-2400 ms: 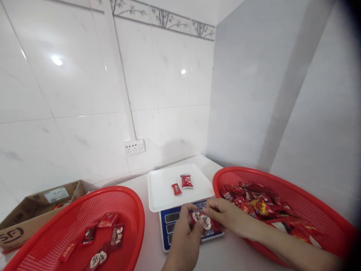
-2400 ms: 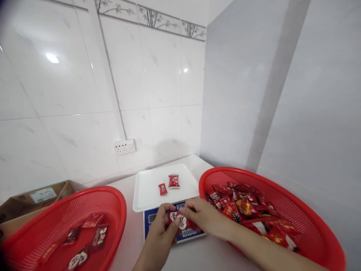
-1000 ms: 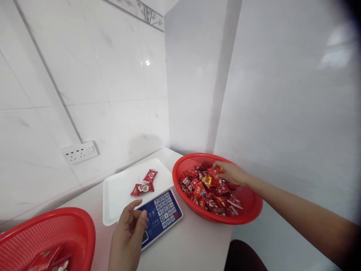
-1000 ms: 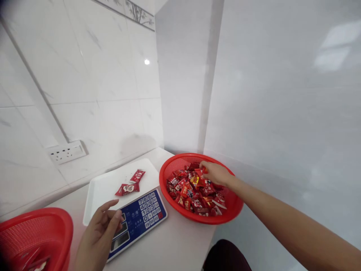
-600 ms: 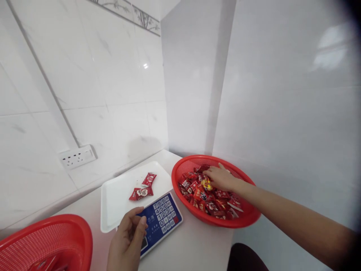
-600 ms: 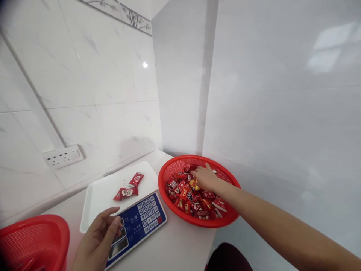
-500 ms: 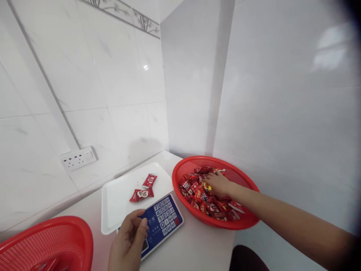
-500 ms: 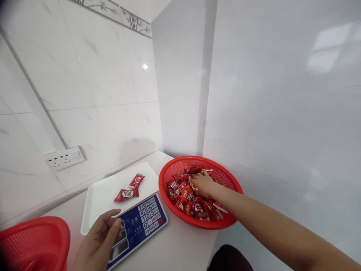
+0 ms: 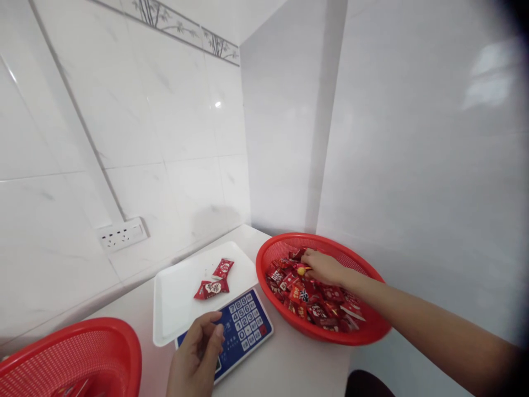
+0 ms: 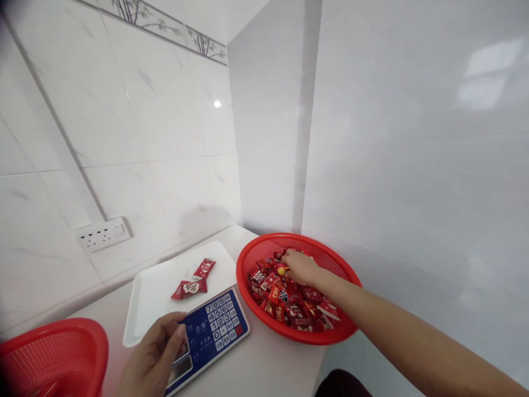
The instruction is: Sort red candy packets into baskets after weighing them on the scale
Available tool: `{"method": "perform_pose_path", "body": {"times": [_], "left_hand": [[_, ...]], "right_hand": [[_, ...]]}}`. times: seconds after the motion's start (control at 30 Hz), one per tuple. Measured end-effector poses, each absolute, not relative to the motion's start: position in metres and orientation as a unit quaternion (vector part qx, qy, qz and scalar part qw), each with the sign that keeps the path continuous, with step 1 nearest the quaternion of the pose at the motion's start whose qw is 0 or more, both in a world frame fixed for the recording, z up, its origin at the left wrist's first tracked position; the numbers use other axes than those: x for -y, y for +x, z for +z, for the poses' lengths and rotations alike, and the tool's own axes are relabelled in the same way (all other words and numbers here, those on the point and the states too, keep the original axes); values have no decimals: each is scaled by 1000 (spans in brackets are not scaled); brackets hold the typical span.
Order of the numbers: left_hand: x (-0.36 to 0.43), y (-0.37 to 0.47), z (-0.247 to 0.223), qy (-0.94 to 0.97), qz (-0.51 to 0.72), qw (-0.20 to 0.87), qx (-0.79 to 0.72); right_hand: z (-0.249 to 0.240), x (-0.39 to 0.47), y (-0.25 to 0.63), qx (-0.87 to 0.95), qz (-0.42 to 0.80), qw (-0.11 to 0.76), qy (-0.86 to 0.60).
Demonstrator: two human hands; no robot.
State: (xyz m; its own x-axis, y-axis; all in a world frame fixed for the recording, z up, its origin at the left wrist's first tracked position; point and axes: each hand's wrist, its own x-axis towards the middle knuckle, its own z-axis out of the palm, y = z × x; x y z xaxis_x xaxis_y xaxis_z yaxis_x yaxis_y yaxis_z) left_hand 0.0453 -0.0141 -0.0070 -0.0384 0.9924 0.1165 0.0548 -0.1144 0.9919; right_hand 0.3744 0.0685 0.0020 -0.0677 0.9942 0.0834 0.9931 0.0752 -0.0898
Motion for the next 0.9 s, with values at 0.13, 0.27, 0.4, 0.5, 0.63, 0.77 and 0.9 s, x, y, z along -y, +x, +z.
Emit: {"method": "perform_pose_path", "body": {"times": [0.13,0.27,0.4,0.5,0.63,0.77,0.9], "left_hand": [[10,38,-8,553,488,464,-492],[9,36,-10,560,481,475,-479],[15,46,-12,562,493,477,-462],[22,58,-14,559,489,531,-408],[31,71,-15,535,452,659,-275],[28,69,-10,467,469,685,-305],[18,54,3,352,558,644,-388]], "right_hand": [[27,-63,368,697,27,163,-698],[53,-50,347,698,75,238,-672],[64,-20,308,731,256,295,-560],[63,9,274,728,403,268,-486],[60,34,246,722,471,214,-459],[55,19,254,714,493,240,-435],[41,-19,296,732,310,264,-546]]}}
